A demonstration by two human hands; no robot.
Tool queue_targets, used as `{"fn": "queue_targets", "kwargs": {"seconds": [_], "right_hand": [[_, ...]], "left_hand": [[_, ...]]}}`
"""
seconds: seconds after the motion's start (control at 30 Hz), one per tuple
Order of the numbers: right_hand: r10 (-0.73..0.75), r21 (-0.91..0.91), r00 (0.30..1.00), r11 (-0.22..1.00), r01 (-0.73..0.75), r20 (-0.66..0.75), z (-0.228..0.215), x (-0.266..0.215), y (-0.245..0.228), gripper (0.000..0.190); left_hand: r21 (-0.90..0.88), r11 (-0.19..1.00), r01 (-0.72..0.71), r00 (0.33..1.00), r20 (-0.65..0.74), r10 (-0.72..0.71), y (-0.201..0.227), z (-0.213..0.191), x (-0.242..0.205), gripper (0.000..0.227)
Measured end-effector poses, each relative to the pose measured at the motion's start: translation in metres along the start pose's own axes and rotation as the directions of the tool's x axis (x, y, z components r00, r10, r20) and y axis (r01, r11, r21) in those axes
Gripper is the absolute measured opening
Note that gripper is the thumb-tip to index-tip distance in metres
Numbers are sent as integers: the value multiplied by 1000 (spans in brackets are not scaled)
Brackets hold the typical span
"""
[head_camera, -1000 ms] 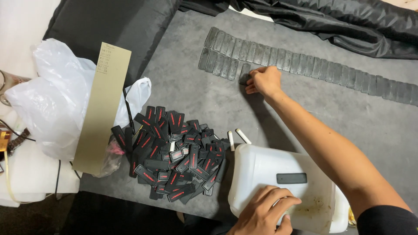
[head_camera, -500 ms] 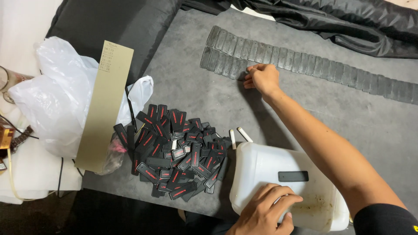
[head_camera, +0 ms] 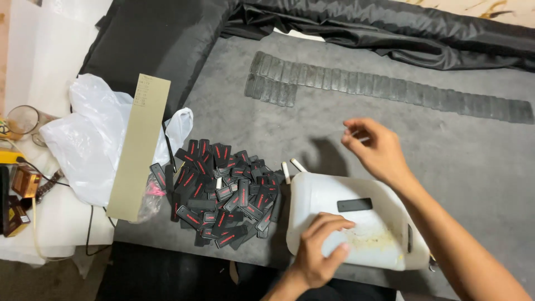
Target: Applying adhesive to small tags and arranging them in a row on a workbench
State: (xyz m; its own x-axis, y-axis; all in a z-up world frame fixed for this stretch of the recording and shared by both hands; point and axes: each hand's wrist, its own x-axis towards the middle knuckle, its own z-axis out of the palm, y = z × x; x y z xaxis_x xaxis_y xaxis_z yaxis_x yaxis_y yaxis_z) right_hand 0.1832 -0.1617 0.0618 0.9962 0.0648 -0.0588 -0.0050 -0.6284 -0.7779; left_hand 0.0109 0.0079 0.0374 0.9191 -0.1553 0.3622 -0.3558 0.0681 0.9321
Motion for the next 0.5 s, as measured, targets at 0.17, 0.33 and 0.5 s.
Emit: {"fn": "queue_targets", "kwargs": {"seconds": [0.17, 0.33, 0.5], "right_hand": [[-158, 417, 986, 901, 123, 49, -5, -177, -13, 71], [59, 659, 986, 737, -149, 157, 51, -268, 8, 114], [256, 929, 950, 360, 81, -182, 51, -300, 10, 87]], "left_hand": [[-487, 871, -59, 965, -251, -75, 2, 5, -10, 62], [-738, 674, 19, 997, 63, 41, 54, 49, -30, 75], [-858, 511, 41, 976, 143, 162, 65, 90, -38, 80]]}}
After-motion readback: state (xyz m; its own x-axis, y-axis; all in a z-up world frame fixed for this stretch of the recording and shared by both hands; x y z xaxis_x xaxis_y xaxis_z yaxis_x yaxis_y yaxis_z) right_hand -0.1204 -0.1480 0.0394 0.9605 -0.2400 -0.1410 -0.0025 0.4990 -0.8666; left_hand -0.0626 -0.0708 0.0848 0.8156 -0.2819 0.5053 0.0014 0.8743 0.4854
